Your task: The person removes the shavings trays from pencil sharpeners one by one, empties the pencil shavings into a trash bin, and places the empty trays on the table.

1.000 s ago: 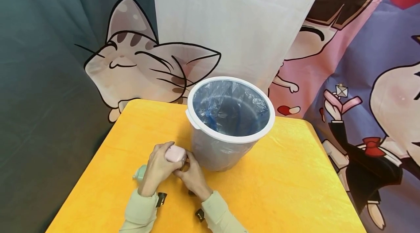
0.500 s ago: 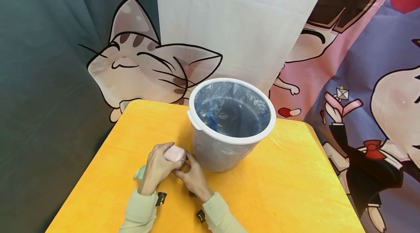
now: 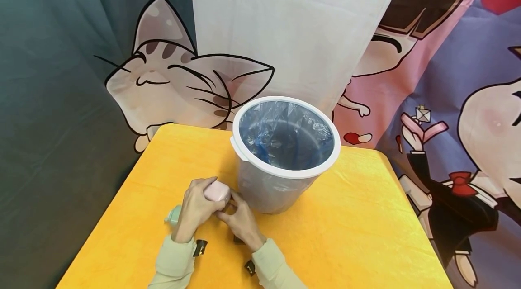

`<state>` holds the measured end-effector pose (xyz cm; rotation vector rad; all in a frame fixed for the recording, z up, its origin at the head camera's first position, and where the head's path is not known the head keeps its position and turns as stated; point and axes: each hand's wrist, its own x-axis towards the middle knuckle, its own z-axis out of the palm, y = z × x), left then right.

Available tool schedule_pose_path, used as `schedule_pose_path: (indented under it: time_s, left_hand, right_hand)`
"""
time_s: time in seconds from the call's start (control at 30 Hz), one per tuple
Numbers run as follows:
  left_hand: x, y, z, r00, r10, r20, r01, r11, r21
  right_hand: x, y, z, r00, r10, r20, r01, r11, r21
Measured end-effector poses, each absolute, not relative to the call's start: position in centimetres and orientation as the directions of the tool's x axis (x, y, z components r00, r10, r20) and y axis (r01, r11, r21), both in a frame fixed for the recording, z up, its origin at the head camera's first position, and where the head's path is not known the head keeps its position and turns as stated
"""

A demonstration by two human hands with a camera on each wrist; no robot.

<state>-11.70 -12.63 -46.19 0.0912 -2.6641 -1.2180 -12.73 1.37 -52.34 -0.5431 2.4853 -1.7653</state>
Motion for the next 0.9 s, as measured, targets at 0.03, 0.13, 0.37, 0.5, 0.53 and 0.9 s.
schedule_pose_path:
  time_s: [0.03,0.13,0.37,0.5,0.53,0.9]
  left_hand:
    - [-11.72,-12.62,-46.19,-0.976,-0.142,0.167,0.034,0.655,0.755]
    - [-11.74,-12.62,-46.21,-0.974,-0.145,0.172,0.037,0.652,0.757]
    - [-11.69,-12.55,-46.3,-0.969,-0.148,0.196,0.051,0.659,0.75]
    - [-11.69,-12.49,-46.38,-0.969,-0.147,0.2,0.055,0.656,0.752]
    - [-11.7,-12.47,-46.4,-0.969,-0.147,0.2,0.056,0.655,0.753]
    - [-11.8,-12.35,-46.7,-0.967,-0.162,0.194,0.045,0.647,0.762]
  right_hand:
    - [-12.72,1.4,-52.28,-0.938,-0.305,0.164,-0.26,0.306,-0.916]
    - [-12.69,1.5,-52.13,-0.94,-0.297,0.17,-0.274,0.355,-0.894]
    - [-12.58,1.74,-51.87,-0.936,-0.294,0.193,-0.306,0.409,-0.86]
    - [-12.61,1.85,-51.86,-0.933,-0.297,0.202,-0.317,0.417,-0.852]
    - [-12.62,1.86,-51.88,-0.932,-0.298,0.208,-0.323,0.418,-0.849]
    - [-12.6,2.04,-51.9,-0.918,-0.315,0.242,-0.363,0.418,-0.833]
